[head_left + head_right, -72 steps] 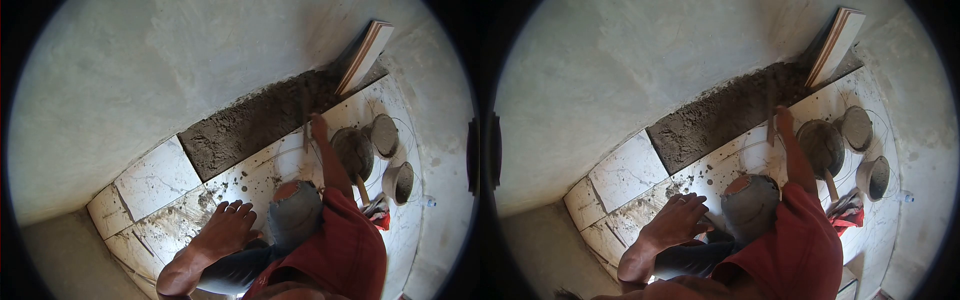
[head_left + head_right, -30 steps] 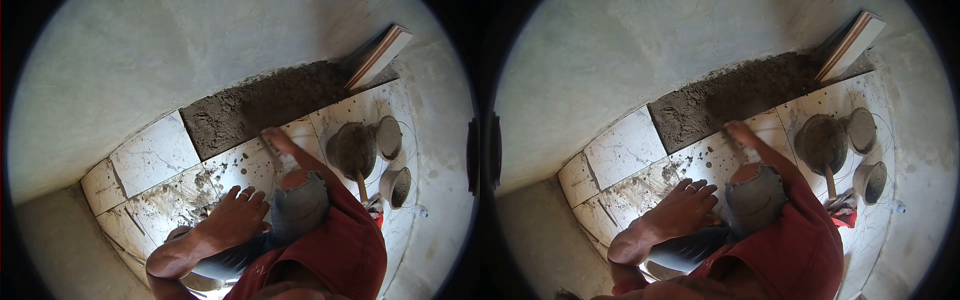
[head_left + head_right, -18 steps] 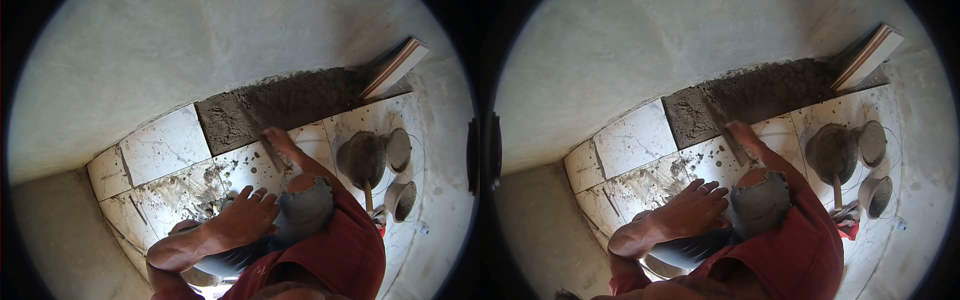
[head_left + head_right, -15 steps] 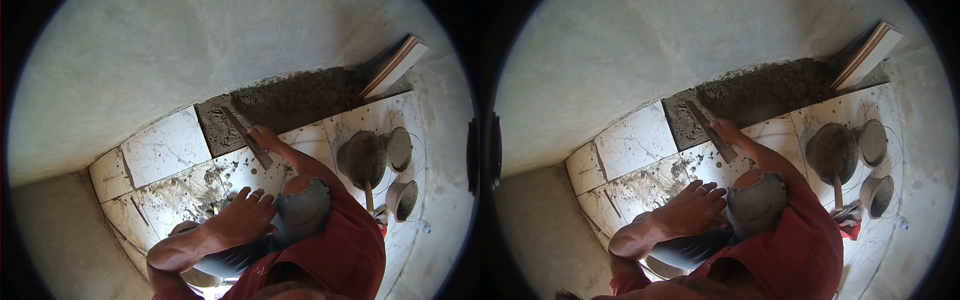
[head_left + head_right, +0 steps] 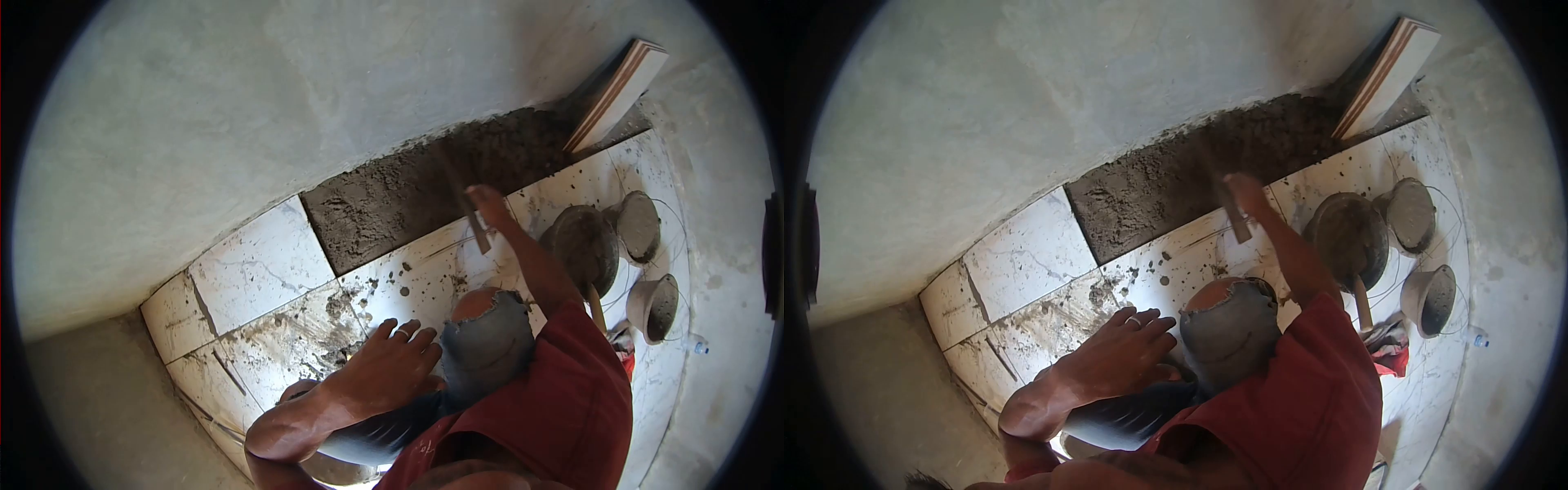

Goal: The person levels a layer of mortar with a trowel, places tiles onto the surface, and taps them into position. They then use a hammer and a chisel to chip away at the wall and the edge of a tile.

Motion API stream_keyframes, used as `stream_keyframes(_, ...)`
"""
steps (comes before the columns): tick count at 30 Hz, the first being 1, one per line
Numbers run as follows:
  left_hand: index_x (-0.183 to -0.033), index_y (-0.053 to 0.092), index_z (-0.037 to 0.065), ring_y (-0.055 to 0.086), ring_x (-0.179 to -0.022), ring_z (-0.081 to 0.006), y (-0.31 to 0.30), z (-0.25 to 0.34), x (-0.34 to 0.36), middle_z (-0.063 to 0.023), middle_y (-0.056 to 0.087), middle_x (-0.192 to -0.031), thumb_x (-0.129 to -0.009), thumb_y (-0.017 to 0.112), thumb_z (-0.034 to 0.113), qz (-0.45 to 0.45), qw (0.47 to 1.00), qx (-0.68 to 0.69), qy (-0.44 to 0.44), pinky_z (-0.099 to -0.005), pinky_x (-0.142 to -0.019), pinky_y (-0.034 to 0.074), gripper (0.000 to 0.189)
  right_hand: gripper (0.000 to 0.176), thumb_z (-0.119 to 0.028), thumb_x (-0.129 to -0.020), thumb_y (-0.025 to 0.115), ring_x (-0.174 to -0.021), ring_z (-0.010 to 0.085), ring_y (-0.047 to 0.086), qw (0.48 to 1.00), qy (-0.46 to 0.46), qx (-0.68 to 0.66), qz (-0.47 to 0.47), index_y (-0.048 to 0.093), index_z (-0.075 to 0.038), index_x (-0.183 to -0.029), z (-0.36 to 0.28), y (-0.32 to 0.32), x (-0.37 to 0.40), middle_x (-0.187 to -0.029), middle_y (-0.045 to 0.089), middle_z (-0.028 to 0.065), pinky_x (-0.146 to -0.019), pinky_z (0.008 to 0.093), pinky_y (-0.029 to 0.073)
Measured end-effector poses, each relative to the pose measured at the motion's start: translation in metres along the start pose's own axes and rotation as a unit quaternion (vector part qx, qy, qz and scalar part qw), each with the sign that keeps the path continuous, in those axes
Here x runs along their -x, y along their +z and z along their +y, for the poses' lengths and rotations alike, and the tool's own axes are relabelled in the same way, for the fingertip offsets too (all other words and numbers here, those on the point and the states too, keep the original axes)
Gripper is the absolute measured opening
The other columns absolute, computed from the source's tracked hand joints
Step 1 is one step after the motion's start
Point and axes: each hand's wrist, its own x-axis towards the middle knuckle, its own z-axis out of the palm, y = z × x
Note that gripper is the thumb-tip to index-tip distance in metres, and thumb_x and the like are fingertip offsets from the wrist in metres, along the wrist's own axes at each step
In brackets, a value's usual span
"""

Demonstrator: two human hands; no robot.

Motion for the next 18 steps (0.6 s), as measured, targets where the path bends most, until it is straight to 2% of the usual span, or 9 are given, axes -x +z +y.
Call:
stream_keyframes(1, -0.099, 0.054, -0.001, 0.048, -0.105, -0.0336, 0.001, 0.0, -0.003, -0.0194, 0.05, -0.112, -0.082, 0.055, 0.037, -0.003, 1.0, -0.003, 0.005, -0.043, -0.091, 0.035, 0.042, 0.043, -0.04, -0.088, 0.045, -0.088, 0.034, 0.058, 0.997, 0.014, 0.027, -0.071, 0.06, 0.0, -0.095, -0.022, 0.006, 0.003, -0.091, 0.06, 0.0207, -0.077, 0.0395, 0.043)
stream_keyframes(3, -0.097, 0.055, -0.002, 0.049, -0.104, -0.0316, 0.002, -0.002, -0.01, -0.017, 0.053, -0.104, -0.081, 0.055, 0.036, -0.026, 1.0, 0.011, -0.012, -0.0432, -0.088, 0.036, 0.04, 0.044, -0.041, -0.089, 0.042, -0.09, 0.0354, 0.057, 0.993, 0.029, 0.037, -0.107, 0.06, -0.001, -0.095, -0.03, 0.028, -0.003, -0.093, 0.06, 0.0214, -0.078, 0.0407, 0.042)
stream_keyframes(6, -0.098, 0.054, -0.001, 0.049, -0.102, -0.0315, -0.003, -0.004, -0.014, -0.0167, 0.05, -0.111, -0.081, 0.056, 0.034, -0.035, 0.999, -0.002, -0.026, -0.0415, -0.088, 0.037, 0.039, 0.042, -0.04, -0.087, 0.046, -0.084, 0.0316, 0.059, 0.999, 0.017, 0.02, -0.046, 0.06, -0.001, -0.094, -0.008, 0.033, -0.025, -0.087, 0.061, 0.019, -0.075, 0.0384, 0.043)
stream_keyframes(8, -0.098, 0.054, -0.001, 0.049, -0.102, -0.0314, -0.004, -0.003, -0.011, -0.0163, 0.05, -0.11, -0.08, 0.057, 0.034, -0.008, 1.0, -0.008, -0.02, -0.0413, -0.088, 0.037, 0.039, 0.043, -0.04, -0.087, 0.046, -0.08, 0.0319, 0.059, 0.997, -0.053, 0.027, 0.041, 0.06, 0.0, -0.094, 0.011, 0.003, -0.033, -0.083, 0.06, 0.0195, -0.074, 0.0399, 0.043)
stream_keyframes(11, -0.098, 0.054, -0.001, 0.05, -0.101, -0.0314, -0.003, -0.004, -0.009, -0.0162, 0.05, -0.109, -0.08, 0.058, 0.034, 0.026, 1.0, -0.014, -0.009, -0.0413, -0.088, 0.037, 0.039, 0.043, -0.04, -0.087, 0.045, -0.079, 0.0341, 0.058, 0.995, -0.016, 0.08, 0.05, 0.06, 0.0, -0.093, 0.024, -0.04, -0.033, -0.084, 0.06, 0.0196, -0.074, 0.0398, 0.043)
stream_keyframes(13, -0.098, 0.054, -0.001, 0.05, -0.101, -0.0315, 0.0, -0.004, -0.011, -0.0165, 0.051, -0.109, -0.079, 0.058, 0.033, 0.025, 1.0, -0.012, 0.001, -0.0413, -0.088, 0.037, 0.039, 0.042, -0.041, -0.087, 0.045, -0.081, 0.036, 0.058, 0.987, 0.105, 0.046, 0.11, 0.06, -0.001, -0.091, 0.009, -0.056, -0.017, -0.086, 0.06, 0.0201, -0.072, 0.0409, 0.043)
stream_keyframes(14, -0.098, 0.054, -0.001, 0.051, -0.1, -0.0317, 0.0, -0.004, -0.014, -0.0167, 0.051, -0.108, -0.079, 0.058, 0.033, 0.013, 1.0, -0.016, 0.006, -0.0414, -0.087, 0.038, 0.039, 0.042, -0.041, -0.087, 0.045, -0.081, 0.036, 0.058, 0.987, 0.105, 0.047, 0.113, 0.06, -0.001, -0.091, 0.007, -0.054, -0.014, -0.086, 0.06, 0.0201, -0.072, 0.0409, 0.043)
stream_keyframes(16, -0.097, 0.054, -0.001, 0.051, -0.099, -0.0319, 0.004, -0.004, -0.02, -0.0168, 0.051, -0.108, -0.079, 0.058, 0.033, -0.005, 1.0, -0.017, 0.014, -0.0414, -0.087, 0.038, 0.039, 0.041, -0.04, -0.088, 0.044, -0.076, 0.035, 0.058, 0.995, 0.043, 0.066, 0.055, 0.06, -0.003, -0.091, 0.012, -0.043, -0.005, -0.082, 0.06, 0.0196, -0.068, 0.0404, 0.044)
stream_keyframes(18, -0.095, 0.056, -0.001, 0.049, -0.103, -0.0308, 0.006, -0.004, -0.024, -0.0154, 0.053, -0.104, -0.08, 0.056, 0.036, -0.01, 1.0, -0.005, 0.011, -0.0429, -0.089, 0.035, 0.04, 0.04, -0.04, -0.088, 0.044, -0.075, 0.0329, 0.059, 0.991, 0.009, 0.097, 0.088, 0.06, -0.003, -0.092, 0.037, -0.041, -0.01, -0.081, 0.06, 0.0187, -0.066, 0.0401, 0.044)
